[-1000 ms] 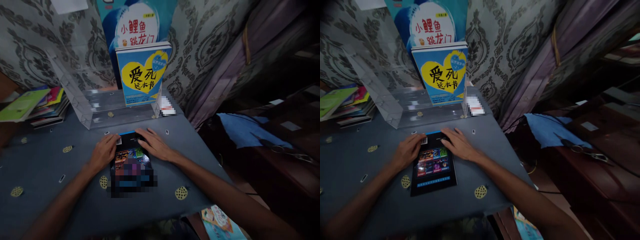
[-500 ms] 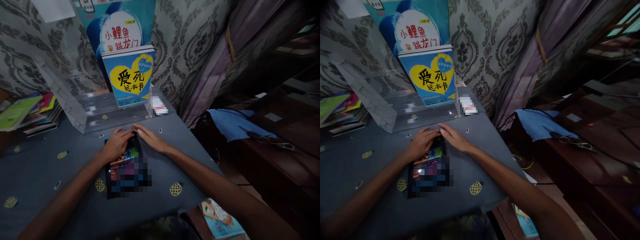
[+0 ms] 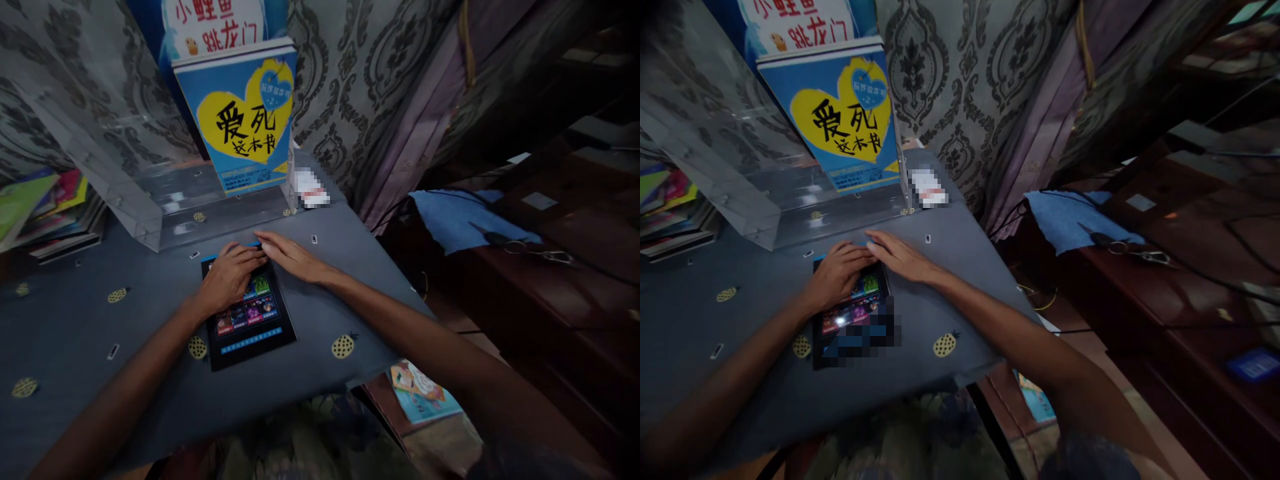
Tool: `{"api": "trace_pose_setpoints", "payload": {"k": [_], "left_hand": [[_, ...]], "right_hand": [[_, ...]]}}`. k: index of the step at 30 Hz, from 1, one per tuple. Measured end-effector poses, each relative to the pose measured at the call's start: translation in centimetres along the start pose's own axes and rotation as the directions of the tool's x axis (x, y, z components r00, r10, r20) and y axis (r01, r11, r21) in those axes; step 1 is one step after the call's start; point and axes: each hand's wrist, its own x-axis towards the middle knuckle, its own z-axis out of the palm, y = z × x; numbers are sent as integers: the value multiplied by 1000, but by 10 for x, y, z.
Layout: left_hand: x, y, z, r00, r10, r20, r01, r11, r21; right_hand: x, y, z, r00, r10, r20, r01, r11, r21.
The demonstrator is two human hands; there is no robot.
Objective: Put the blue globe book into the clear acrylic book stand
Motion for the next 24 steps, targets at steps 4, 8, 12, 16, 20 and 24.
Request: {"api": "trace_pose_setpoints", "payload": {"k": [4,8,12,16,20,24], "left_hand": [[-4,7,0,999,36,10,-36,999,-14],[-9,16,-2,996,91,2,-91,996,-25],[-15,27,-3,989,145,14,-144,989,-35],[-22,38,-2,986,163,23,-162,986,-40],[-28,51,-2,983,183,21,-181,982,-59],[-32,61,-4,976,218,31,-215,974,-70]], "right_hand": [[-1,-1,0,1000,-8,-3,8,1000,-18],[-1,-2,-1,1000,-19,0,19,1000,-23],[-1,-1,0,999,-31,-7,31,999,-21],[0,-1,0,999,-37,-13,36,999,-22],[0,-1,0,999,-50,-12,50,998,-31],[-1,-1,0,998,-64,-9,64,997,-47]]}}
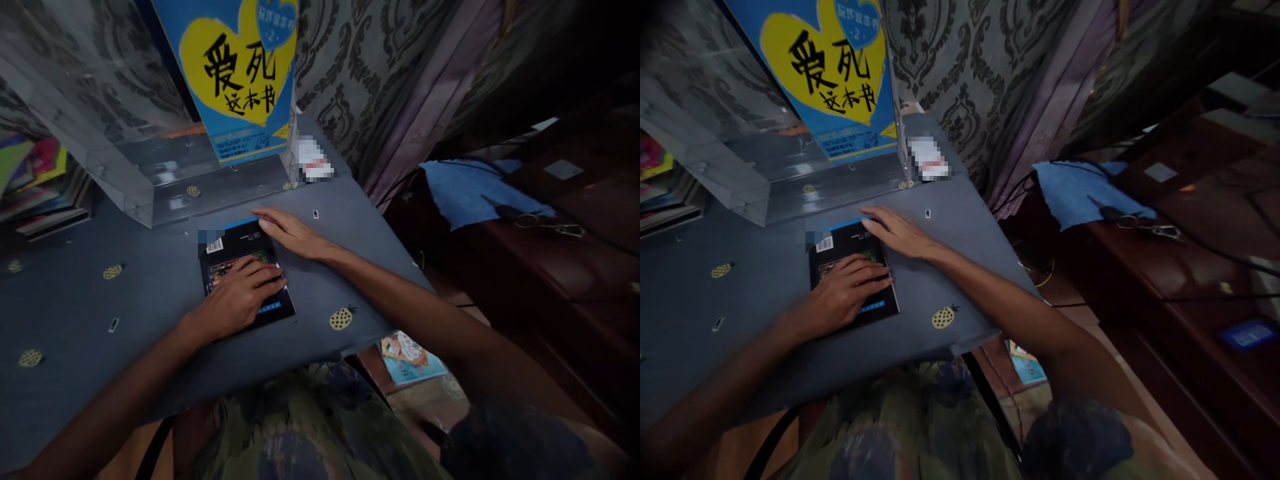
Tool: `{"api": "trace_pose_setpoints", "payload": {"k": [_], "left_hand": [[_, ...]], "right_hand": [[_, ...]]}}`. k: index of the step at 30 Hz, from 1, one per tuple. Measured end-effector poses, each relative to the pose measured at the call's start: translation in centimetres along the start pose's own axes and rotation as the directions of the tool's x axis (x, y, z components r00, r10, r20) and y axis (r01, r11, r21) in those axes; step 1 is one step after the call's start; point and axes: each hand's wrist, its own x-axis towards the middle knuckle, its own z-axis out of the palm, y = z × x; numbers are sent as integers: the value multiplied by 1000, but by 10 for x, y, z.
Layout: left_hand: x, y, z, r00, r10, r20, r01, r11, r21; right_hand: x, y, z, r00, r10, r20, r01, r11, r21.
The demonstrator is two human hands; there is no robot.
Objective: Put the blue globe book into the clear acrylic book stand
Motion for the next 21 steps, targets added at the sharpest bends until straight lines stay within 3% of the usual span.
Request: {"api": "trace_pose_setpoints", "payload": {"k": [9,21], "left_hand": [[-10,28,-1,995,60,74,-54,995,-79],[-21,43,3,993,18,116,-19,1000,6]], "right_hand": [[-1,0,0,1000,-18,7,18,998,-66],[-8,-2,6,996,-13,90,34,970,-239]]}}
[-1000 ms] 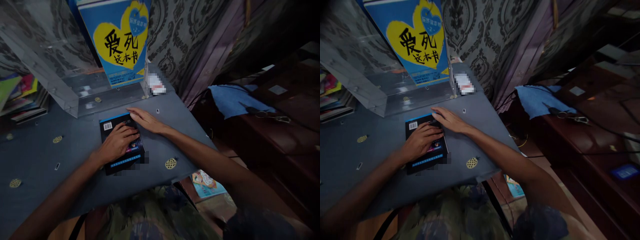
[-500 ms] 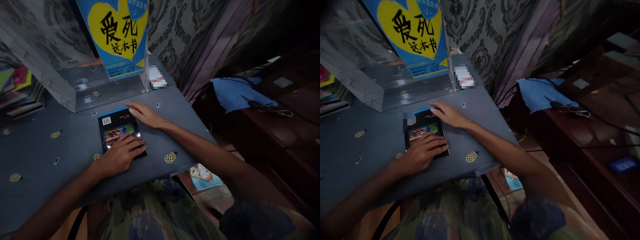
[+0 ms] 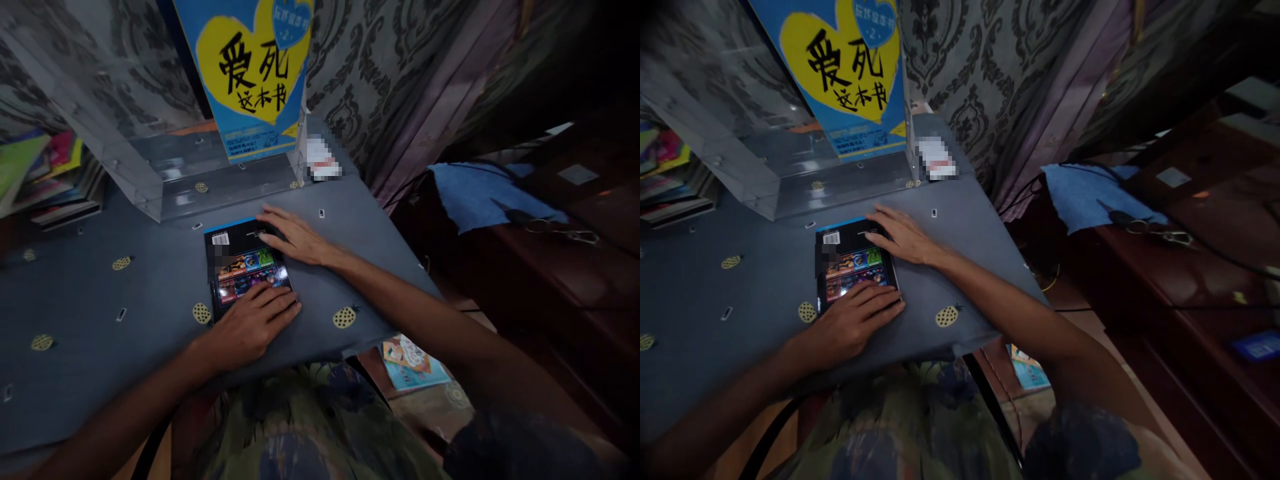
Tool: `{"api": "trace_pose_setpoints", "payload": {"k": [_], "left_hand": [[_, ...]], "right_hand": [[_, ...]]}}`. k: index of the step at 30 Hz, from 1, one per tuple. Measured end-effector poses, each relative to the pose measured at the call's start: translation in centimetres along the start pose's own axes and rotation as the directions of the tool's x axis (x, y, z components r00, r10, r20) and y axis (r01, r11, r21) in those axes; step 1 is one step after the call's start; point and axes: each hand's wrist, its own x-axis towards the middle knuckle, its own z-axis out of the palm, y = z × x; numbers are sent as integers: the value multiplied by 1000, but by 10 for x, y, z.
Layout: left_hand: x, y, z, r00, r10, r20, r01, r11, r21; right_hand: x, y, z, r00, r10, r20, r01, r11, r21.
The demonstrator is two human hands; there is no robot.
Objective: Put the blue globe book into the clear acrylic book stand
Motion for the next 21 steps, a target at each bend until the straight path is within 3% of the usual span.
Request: {"api": "trace_pose_setpoints", "payload": {"k": [4,7,11,15,18,21], "left_hand": [[-10,7,1,1000,-21,-5,22,997,75],[-25,7,-1,991,-69,-112,82,991,110],[-51,3,-8,919,-270,-287,304,950,77],[-77,0,-12,814,-492,-309,516,857,-5],[-91,2,-9,804,-537,-255,543,838,-51],[-98,5,-3,810,-534,-242,534,842,-72]], "right_hand": [[-1,2,4,1000,0,7,0,999,-44],[0,5,4,1000,-8,8,8,998,-68],[-1,-4,3,999,-40,4,41,989,-143],[-22,-53,18,979,-188,78,200,963,-180],[-54,-103,44,911,-344,227,378,918,-124],[-80,-132,67,889,-367,272,416,897,-148]]}}
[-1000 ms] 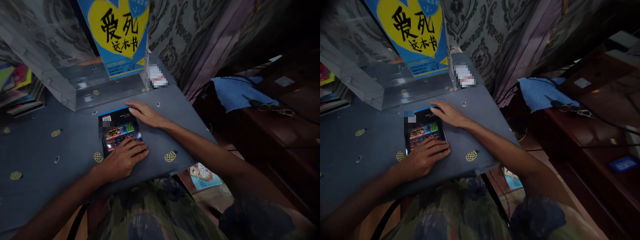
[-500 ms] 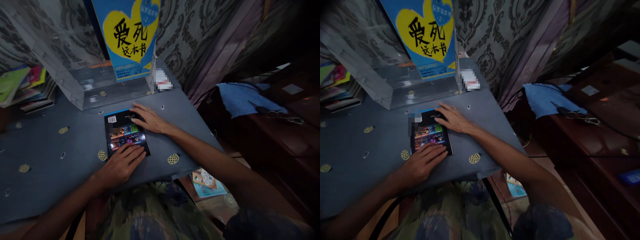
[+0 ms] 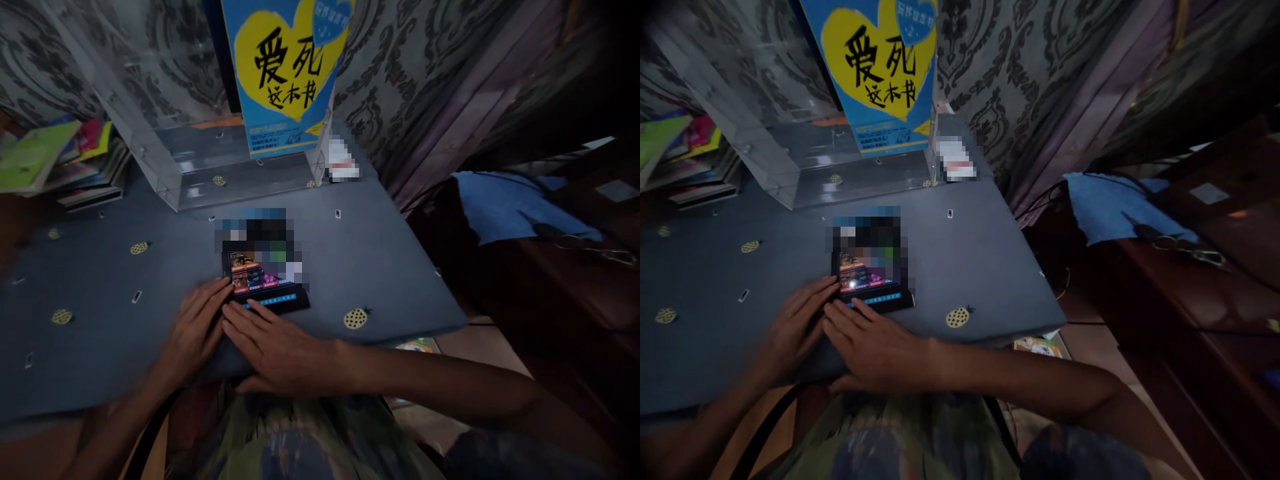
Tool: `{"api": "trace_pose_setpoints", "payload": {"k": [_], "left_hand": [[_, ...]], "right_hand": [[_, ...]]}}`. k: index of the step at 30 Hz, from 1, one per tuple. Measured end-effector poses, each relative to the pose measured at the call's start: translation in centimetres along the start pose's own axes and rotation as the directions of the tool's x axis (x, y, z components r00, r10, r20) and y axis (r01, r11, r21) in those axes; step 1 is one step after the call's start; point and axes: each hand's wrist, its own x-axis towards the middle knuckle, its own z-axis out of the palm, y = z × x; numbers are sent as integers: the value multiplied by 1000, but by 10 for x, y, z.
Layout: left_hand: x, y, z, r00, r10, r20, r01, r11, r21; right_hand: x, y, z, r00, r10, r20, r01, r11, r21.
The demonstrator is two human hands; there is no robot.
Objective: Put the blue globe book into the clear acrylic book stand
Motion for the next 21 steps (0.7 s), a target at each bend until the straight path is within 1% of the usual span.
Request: {"api": "trace_pose_setpoints", "payload": {"k": [1,3,7,9,12,15,18,21], "left_hand": [[-1,0,1,1000,-2,-3,2,1000,-1],[-2,0,3,1000,-13,-9,13,1000,11],[-1,0,4,1000,-12,-17,13,999,40],[-1,0,5,1000,-3,-20,4,999,41],[-1,0,5,1000,-5,-24,6,999,42],[0,0,5,999,6,-37,-4,999,45],[3,0,3,999,26,-45,-24,998,50],[8,0,-1,998,36,-49,-34,999,43]], "right_hand": [[-2,-6,4,1000,6,12,-6,1000,-12],[-7,-10,6,999,29,43,-27,999,-31],[-18,-5,-2,991,60,116,-55,998,-42],[-27,-3,-5,987,92,135,-89,996,-29],[-44,-3,-9,978,164,127,-161,986,-32],[-60,-2,-14,971,224,86,-217,973,-76],[-72,0,-21,968,246,59,-239,966,-100],[-74,2,-29,967,246,69,-240,967,-81]]}}
